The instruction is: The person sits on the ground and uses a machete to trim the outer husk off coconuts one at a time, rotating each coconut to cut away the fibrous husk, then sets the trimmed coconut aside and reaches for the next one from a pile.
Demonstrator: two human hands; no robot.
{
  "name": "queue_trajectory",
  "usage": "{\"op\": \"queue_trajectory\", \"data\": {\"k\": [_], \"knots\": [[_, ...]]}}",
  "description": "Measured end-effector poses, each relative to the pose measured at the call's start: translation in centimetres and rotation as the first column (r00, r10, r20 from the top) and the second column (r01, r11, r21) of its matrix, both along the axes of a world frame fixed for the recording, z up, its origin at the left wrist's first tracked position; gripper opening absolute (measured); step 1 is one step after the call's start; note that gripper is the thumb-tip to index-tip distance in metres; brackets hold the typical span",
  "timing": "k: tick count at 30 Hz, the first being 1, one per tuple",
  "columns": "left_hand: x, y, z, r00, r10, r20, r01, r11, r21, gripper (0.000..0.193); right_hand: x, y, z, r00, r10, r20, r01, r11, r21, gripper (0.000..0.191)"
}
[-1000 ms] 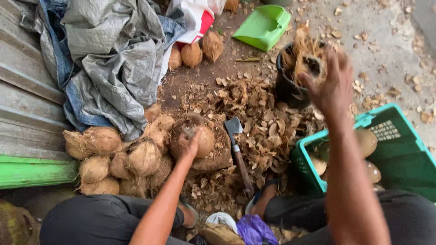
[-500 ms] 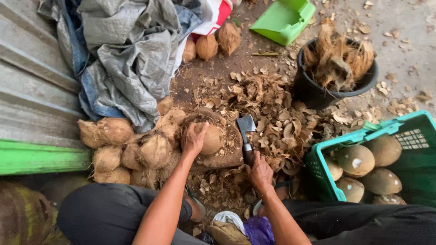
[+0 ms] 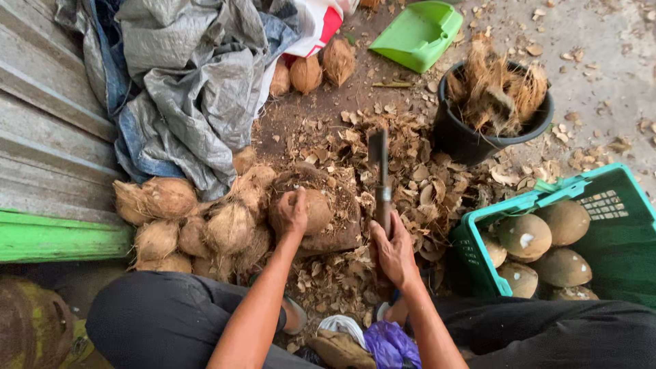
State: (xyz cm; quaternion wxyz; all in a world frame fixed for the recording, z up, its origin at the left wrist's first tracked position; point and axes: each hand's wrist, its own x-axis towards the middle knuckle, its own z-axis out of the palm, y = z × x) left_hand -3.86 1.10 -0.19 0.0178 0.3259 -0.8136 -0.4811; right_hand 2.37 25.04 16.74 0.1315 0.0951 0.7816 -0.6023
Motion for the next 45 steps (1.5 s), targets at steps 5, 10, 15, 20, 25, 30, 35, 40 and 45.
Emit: {"op": "queue_trajectory", "data": {"k": [5, 10, 15, 20, 25, 30, 35, 40, 45], "knots": [[-0.5, 0.6, -0.7, 0.994, 0.107, -0.005, -0.106, 0.989, 0.104, 0.053, 2.0, -1.8, 0.7, 0.993, 0.009, 0.118, -0.017, 0.998, 0.064, 0.019], [-0.7, 1.0, -0.7, 0.996, 0.056, 0.064, -0.053, 0.998, -0.045, 0.043, 3.1, -3.2, -2.2, 0.970, 0.220, 0.104, -0.236, 0.957, 0.169, 0.016], [-1.3, 1.2, -1.3, 0.958, 0.191, -0.212, -0.164, 0.976, 0.141, 0.046, 3.2, -2.2, -3.1, 0.994, 0.102, 0.047, -0.099, 0.993, -0.062, 0.027], [-0.7, 0.5, -0.8, 0.990, 0.086, -0.112, -0.087, 0.996, -0.007, 0.050, 3.5, -3.4, -4.0, 0.996, 0.092, -0.023, -0.093, 0.994, -0.060, 0.016], [-0.8, 0.7, -0.8, 0.953, 0.136, -0.270, -0.088, 0.979, 0.184, 0.050, 3.2, -3.5, -3.9, 0.986, 0.168, -0.018, -0.164, 0.975, 0.153, 0.014], [-1.8, 1.1, -2.1, 0.928, 0.162, -0.335, -0.095, 0.974, 0.206, 0.049, 2.5, -3.2, -3.3, 0.999, 0.001, 0.042, -0.002, 1.000, 0.008, 0.017], [-2.5, 1.1, -1.7, 0.908, 0.134, -0.396, -0.070, 0.983, 0.172, 0.050, 1.5, -3.9, -4.1, 0.979, 0.205, 0.022, -0.204, 0.953, 0.226, 0.013], [-2.7, 1.4, -0.6, 0.948, 0.116, -0.297, -0.101, 0.993, 0.066, 0.046, 1.3, -3.7, -4.8, 0.971, 0.208, -0.117, -0.169, 0.944, 0.282, 0.022], [-3.7, 1.4, -1.4, 0.963, -0.037, -0.266, 0.043, 0.999, 0.018, 0.044, 0.6, -3.8, -6.4, 0.953, 0.247, 0.178, -0.300, 0.855, 0.422, 0.023]]}}
